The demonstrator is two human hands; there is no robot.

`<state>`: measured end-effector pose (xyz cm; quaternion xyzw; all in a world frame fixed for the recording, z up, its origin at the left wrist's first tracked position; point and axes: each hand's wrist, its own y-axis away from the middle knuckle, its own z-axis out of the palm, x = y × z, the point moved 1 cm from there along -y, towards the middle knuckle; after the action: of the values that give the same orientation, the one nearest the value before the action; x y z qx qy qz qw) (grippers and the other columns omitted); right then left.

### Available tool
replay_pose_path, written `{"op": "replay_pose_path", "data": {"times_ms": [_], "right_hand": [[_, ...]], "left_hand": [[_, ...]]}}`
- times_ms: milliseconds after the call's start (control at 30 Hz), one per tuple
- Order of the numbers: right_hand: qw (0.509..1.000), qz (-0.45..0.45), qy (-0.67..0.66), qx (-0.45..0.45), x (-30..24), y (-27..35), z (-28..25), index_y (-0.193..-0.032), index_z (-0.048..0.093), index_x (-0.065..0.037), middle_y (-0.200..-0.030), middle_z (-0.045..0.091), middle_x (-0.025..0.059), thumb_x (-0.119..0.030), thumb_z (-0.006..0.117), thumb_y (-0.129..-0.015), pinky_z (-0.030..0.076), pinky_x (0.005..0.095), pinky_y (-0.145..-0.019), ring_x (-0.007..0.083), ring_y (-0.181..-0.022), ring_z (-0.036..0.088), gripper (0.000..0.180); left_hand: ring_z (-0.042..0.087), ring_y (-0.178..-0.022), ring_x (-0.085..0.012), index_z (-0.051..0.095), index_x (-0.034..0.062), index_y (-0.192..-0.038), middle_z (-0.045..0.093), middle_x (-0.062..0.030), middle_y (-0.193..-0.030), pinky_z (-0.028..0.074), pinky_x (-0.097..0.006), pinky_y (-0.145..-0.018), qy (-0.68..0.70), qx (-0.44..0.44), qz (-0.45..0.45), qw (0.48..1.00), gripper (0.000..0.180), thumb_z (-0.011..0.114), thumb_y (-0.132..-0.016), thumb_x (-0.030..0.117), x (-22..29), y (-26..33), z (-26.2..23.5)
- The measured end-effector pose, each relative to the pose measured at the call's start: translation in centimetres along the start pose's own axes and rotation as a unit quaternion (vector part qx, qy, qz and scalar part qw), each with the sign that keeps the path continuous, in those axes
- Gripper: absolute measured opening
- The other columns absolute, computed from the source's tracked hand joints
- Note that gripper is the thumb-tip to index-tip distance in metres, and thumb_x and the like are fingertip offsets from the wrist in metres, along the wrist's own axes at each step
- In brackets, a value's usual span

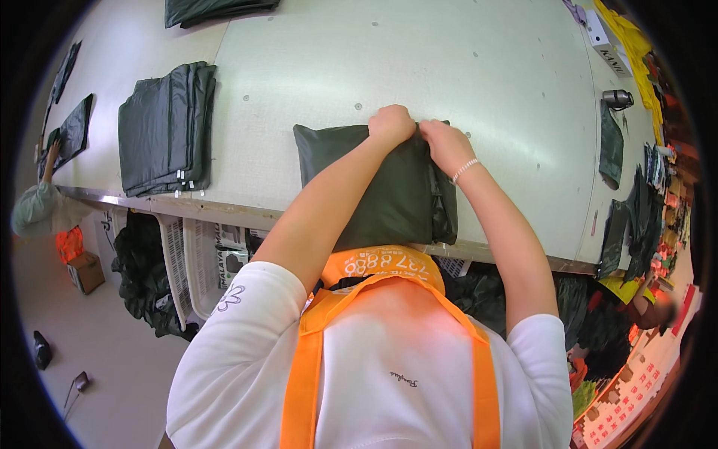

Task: The person folds a dark green jacket on a white table. They smooth the fabric, fold the sleeves inward, fold the jacket in half, then roll it tightly and place it into a small matching pouch. The process is repeated with a second jacket.

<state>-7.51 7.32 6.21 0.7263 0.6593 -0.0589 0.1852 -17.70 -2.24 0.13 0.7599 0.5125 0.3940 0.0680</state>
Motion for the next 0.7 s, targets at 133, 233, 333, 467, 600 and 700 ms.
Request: {"op": "replay_pose_path", "data": {"times_ms": [133,233,333,467,600,700], "right_hand": [[0.996,-0.061,0.059,-0.011,-1.9,6.3,-1.2,-0.093,0.05,-0.007,-0.083,0.055,0.0118,-0.002,0.052,-0.079,0.051,0.0407,-0.064,0.032,-0.074,0.06,0.016],[0.994,-0.065,0.082,-0.034,-3.9,10.6,-1.2,-0.093,0.05,-0.007,-0.081,0.055,0.0105,-0.003,0.053,-0.079,0.052,0.0383,-0.061,0.0284,-0.073,0.061,0.015],[0.996,-0.048,0.073,-0.033,-4.7,12.6,-0.7,-0.092,0.049,-0.005,-0.082,0.055,0.0109,-0.004,0.056,-0.077,0.052,0.0381,-0.06,0.0281,-0.072,0.062,0.017],[0.997,0.004,-0.034,0.063,-3.6,12.8,1.3,-0.09,0.05,-0.006,-0.08,0.056,0.0112,-0.006,0.058,-0.08,0.05,0.0398,-0.059,0.031,-0.071,0.06,0.013],[0.974,0.046,-0.144,0.171,-3.0,13.2,2.9,-0.086,0.051,-0.007,-0.078,0.057,0.0103,-0.01,0.057,-0.085,0.048,0.0411,-0.058,0.0329,-0.07,0.059,0.007],[0.964,0.039,-0.169,0.201,-2.7,12.3,3.4,-0.084,0.052,-0.008,-0.078,0.057,0.0099,-0.011,0.058,-0.086,0.047,0.0409,-0.057,0.0333,-0.069,0.058,0.007]], "left_hand": [[0.064,-0.093,-0.0277,0.07,0.0125,-0.092,0.068,-0.0104,-0.096,0.05,-0.038,-0.08,0.01,0.017,0.003,1.0,0.025,0.059,-0.079,0.03,-0.6,-0.8,0.7],[0.064,-0.091,-0.0266,0.07,0.0117,-0.09,0.068,-0.0098,-0.095,0.05,-0.037,-0.078,0.008,-0.003,0.01,1.0,0.024,0.059,-0.079,0.031,-0.6,-1.4,0.7],[0.063,-0.092,-0.0248,0.069,0.0113,-0.091,0.068,-0.0078,-0.094,0.046,-0.042,-0.084,-0.025,-0.013,0.023,0.999,0.029,0.061,-0.079,0.037,-0.1,-1.1,0.9],[0.059,-0.1,-0.0273,0.065,0.0071,-0.1,0.066,-0.009,-0.101,0.04,-0.048,-0.091,-0.118,-0.001,0.095,0.988,0.051,0.062,-0.078,0.053,2.0,1.8,-0.4],[0.055,-0.106,-0.0298,0.057,-0.0034,-0.108,0.06,-0.0155,-0.109,0.038,-0.047,-0.092,-0.271,0.053,0.234,0.932,0.078,0.058,-0.075,0.068,1.9,7.0,0.1],[0.054,-0.105,-0.0304,0.052,-0.0025,-0.109,0.058,-0.0157,-0.11,0.039,-0.044,-0.092,-0.246,0.073,0.254,0.932,0.083,0.062,-0.069,0.069,1.1,6.4,0.9]]}}
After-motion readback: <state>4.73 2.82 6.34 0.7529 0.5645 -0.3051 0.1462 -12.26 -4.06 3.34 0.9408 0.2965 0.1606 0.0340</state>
